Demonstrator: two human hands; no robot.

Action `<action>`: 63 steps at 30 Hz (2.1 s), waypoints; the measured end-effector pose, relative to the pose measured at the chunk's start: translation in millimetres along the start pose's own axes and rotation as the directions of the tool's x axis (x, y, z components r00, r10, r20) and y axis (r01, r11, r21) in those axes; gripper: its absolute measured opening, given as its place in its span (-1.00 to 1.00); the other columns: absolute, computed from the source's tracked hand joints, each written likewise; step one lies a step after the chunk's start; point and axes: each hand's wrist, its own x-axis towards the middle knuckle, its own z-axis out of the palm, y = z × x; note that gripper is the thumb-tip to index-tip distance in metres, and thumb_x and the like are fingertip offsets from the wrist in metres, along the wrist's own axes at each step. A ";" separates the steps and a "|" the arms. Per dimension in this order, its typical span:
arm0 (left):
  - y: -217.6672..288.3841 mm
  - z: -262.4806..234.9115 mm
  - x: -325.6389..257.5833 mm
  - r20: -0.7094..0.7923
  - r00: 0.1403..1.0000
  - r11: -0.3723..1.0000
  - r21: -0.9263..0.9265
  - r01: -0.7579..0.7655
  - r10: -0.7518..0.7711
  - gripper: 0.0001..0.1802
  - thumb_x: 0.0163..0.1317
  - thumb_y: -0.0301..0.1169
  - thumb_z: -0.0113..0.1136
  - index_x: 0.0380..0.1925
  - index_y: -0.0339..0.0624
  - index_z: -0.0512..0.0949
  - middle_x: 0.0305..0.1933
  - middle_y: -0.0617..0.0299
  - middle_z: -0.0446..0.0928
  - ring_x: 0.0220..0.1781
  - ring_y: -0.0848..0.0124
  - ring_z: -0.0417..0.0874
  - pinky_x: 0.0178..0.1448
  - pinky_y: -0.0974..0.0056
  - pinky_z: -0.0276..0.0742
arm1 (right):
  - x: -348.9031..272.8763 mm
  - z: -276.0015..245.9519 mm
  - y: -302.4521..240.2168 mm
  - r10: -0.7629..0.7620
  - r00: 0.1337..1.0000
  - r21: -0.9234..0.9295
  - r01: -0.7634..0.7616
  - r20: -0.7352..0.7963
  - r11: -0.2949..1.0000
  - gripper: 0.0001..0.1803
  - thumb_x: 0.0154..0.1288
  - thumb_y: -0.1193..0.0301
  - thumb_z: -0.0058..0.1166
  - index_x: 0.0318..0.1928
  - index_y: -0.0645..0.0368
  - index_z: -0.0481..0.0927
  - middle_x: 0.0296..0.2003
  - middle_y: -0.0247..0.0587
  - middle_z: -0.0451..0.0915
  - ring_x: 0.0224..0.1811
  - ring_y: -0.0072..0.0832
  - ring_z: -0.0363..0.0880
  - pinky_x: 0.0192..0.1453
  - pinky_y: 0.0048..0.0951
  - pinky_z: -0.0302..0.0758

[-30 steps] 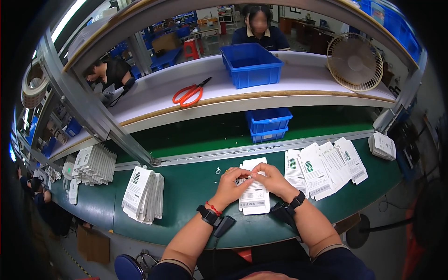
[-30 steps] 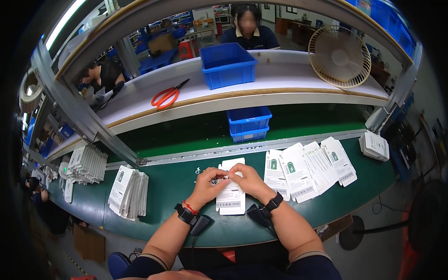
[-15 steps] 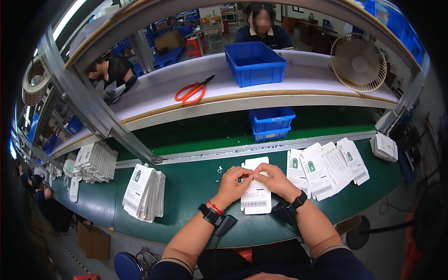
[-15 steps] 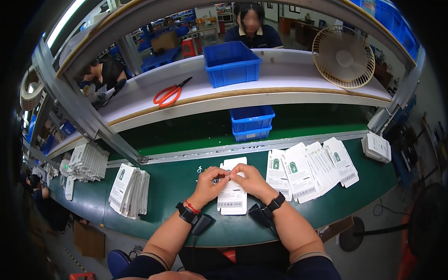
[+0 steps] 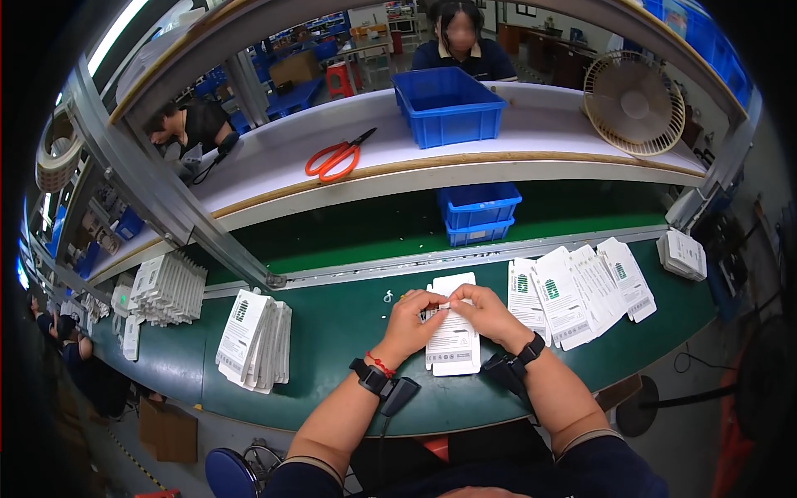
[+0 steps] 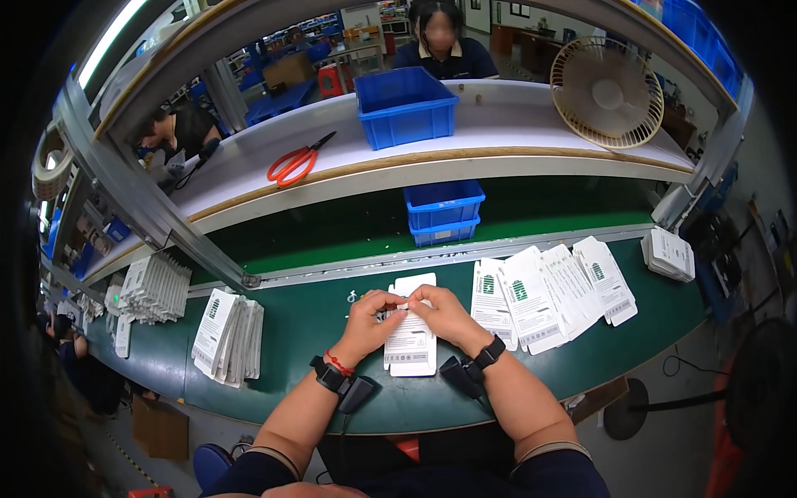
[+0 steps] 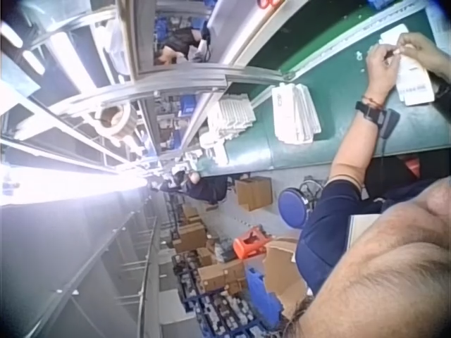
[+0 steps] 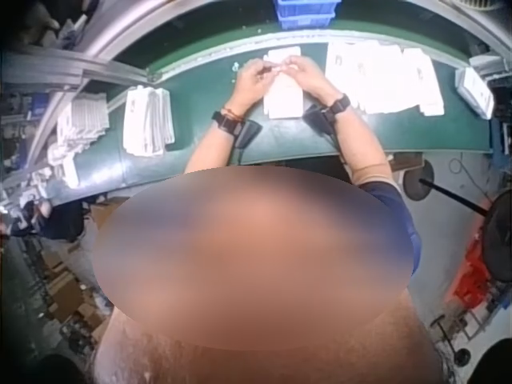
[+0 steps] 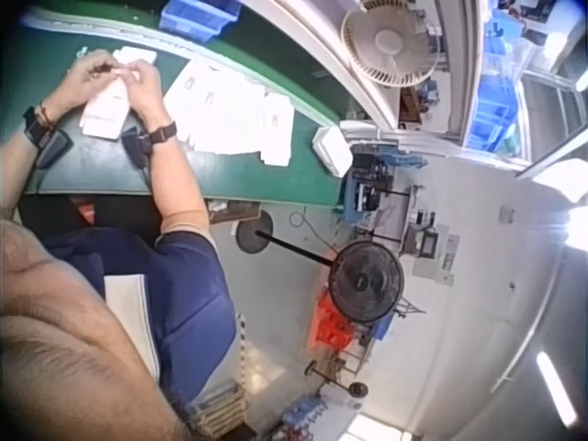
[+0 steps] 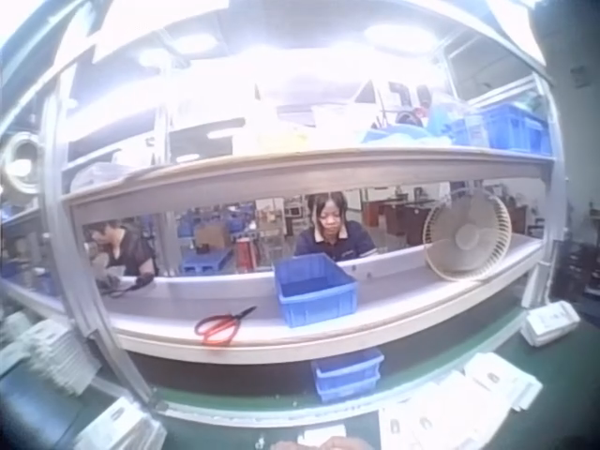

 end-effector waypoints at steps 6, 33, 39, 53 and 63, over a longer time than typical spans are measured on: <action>-2.0 -0.5 -3.8 0.006 0.999 0.999 -0.024 0.042 -0.042 -0.83 0.10 -0.51 0.25 -0.28 -0.28 0.62 -0.35 0.14 0.59 -0.30 0.35 0.57 -0.22 0.33 0.51 | -1.5 4.1 -2.5 0.013 1.000 -0.001 -0.013 -0.014 1.000 -0.83 0.34 0.41 0.05 -0.26 0.29 0.55 -0.37 -0.29 0.60 -0.29 -0.65 0.47 -0.20 -0.54 0.45; -9.6 7.6 -5.4 -0.082 0.996 0.998 -0.040 -0.050 0.046 -0.87 0.05 -0.46 0.27 -0.37 -0.20 0.58 -0.36 0.14 0.58 -0.25 0.17 0.57 -0.11 0.17 0.43 | 0.5 -1.5 10.8 -0.131 0.991 -0.069 0.130 -0.022 0.989 -0.93 0.23 0.52 0.12 -0.34 0.29 0.55 -0.37 -0.30 0.56 -0.26 -0.60 0.46 -0.13 -0.56 0.39; -5.8 13.4 -7.6 -0.059 0.998 0.998 -0.060 -0.013 0.009 -0.87 0.02 -0.49 0.25 -0.38 -0.19 0.56 -0.43 0.19 0.52 -0.32 0.24 0.50 -0.12 0.20 0.39 | -4.4 -2.9 3.0 0.037 0.999 0.118 -0.038 0.004 0.992 -0.89 0.32 0.46 0.08 -0.33 0.25 0.52 -0.42 -0.36 0.52 -0.37 -0.68 0.41 -0.27 -0.62 0.35; -9.6 12.6 -2.8 -0.063 0.998 0.997 -0.069 -0.027 0.023 -0.90 0.07 -0.45 0.24 -0.39 -0.19 0.56 -0.47 0.19 0.53 -0.36 0.28 0.52 -0.13 0.21 0.37 | 2.0 -4.8 7.3 0.005 1.000 0.104 -0.005 0.001 0.995 -0.86 0.34 0.43 0.07 -0.34 0.24 0.52 -0.43 -0.33 0.56 -0.43 -0.68 0.44 -0.31 -0.63 0.39; -8.0 12.5 -4.2 -0.046 0.999 0.997 -0.071 -0.001 -0.002 -0.90 0.09 -0.46 0.22 -0.37 -0.20 0.56 -0.45 0.17 0.55 -0.34 0.26 0.55 -0.12 0.21 0.38 | -3.2 -3.3 2.6 0.055 0.998 0.172 -0.054 -0.001 0.984 -0.90 0.32 0.48 0.09 -0.31 0.26 0.54 -0.37 -0.32 0.57 -0.35 -0.69 0.44 -0.25 -0.64 0.39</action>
